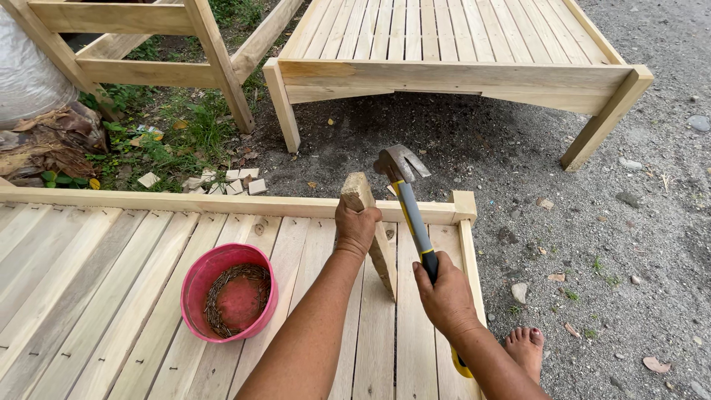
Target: The person hammers nails into a slatted wooden furniture frame laid on the ground, using a claw hammer. They hold a small block of wood to press nails into place, drive nails along the frame edges, and reach into a pink basin to grab more nails as they work around the frame.
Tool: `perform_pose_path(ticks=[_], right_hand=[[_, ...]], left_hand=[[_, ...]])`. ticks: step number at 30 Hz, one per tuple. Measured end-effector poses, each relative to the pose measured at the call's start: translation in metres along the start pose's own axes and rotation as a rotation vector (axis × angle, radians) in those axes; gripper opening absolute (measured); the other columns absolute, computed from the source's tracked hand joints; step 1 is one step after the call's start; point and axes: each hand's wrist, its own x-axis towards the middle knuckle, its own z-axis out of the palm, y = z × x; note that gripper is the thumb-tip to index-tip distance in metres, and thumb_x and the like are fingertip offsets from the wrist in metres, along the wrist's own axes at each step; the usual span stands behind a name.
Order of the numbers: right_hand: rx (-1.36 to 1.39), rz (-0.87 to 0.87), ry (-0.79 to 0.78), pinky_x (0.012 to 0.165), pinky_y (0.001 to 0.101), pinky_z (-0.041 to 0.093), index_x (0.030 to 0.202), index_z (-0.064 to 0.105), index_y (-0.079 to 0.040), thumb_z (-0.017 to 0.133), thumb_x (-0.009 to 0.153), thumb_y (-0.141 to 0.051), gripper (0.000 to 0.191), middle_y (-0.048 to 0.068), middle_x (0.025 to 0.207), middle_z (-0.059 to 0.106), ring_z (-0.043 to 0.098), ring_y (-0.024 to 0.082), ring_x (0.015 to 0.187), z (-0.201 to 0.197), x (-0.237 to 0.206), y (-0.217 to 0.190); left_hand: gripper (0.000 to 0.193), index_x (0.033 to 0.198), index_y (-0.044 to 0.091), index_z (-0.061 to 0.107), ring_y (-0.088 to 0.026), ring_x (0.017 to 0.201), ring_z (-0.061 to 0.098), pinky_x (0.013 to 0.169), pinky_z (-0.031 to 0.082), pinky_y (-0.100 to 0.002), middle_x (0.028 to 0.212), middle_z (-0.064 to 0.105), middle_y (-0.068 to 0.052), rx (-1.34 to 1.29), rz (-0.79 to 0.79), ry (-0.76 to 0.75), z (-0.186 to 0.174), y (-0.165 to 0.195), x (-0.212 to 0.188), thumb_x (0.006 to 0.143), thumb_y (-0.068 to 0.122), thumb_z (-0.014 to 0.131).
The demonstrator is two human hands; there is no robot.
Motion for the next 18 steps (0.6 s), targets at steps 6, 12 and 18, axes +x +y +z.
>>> perform_pose_path(ticks=[6,12,18], right_hand=[[-0.134,0.117,-0.171,0.083,0.0490,0.055,0.105,0.063,-0.003,0.063,0.096,-0.042,0.040,0.021,0.087,0.071,0.070,0.038,0.085,0.029,0.005,0.031],[-0.135,0.220,-0.210,0.083,0.0471,0.057,0.109,0.063,-0.005,0.057,0.100,-0.045,0.041,0.018,0.087,0.074,0.074,0.033,0.083,0.016,0.005,0.018],[-0.163,0.145,-0.142,0.081,0.0493,0.055,0.109,0.059,-0.003,0.058,0.101,-0.041,0.039,0.020,0.086,0.074,0.071,0.036,0.082,0.013,-0.008,0.018]], left_hand=[[0.034,0.097,0.001,0.062,-0.025,0.081,0.069,0.081,0.058,-0.034,0.087,0.071,-0.011,0.011,-0.018,0.013,0.000,-0.006,0.002,0.064,0.007,0.067],[0.036,0.097,0.005,0.062,-0.023,0.083,0.072,0.083,0.059,-0.033,0.088,0.071,-0.009,0.011,-0.054,-0.007,-0.007,0.002,0.002,0.062,0.007,0.065],[0.028,0.094,0.002,0.066,-0.025,0.083,0.074,0.083,0.061,-0.035,0.087,0.074,-0.012,0.062,-0.086,-0.054,-0.004,0.010,-0.002,0.066,0.009,0.064]])
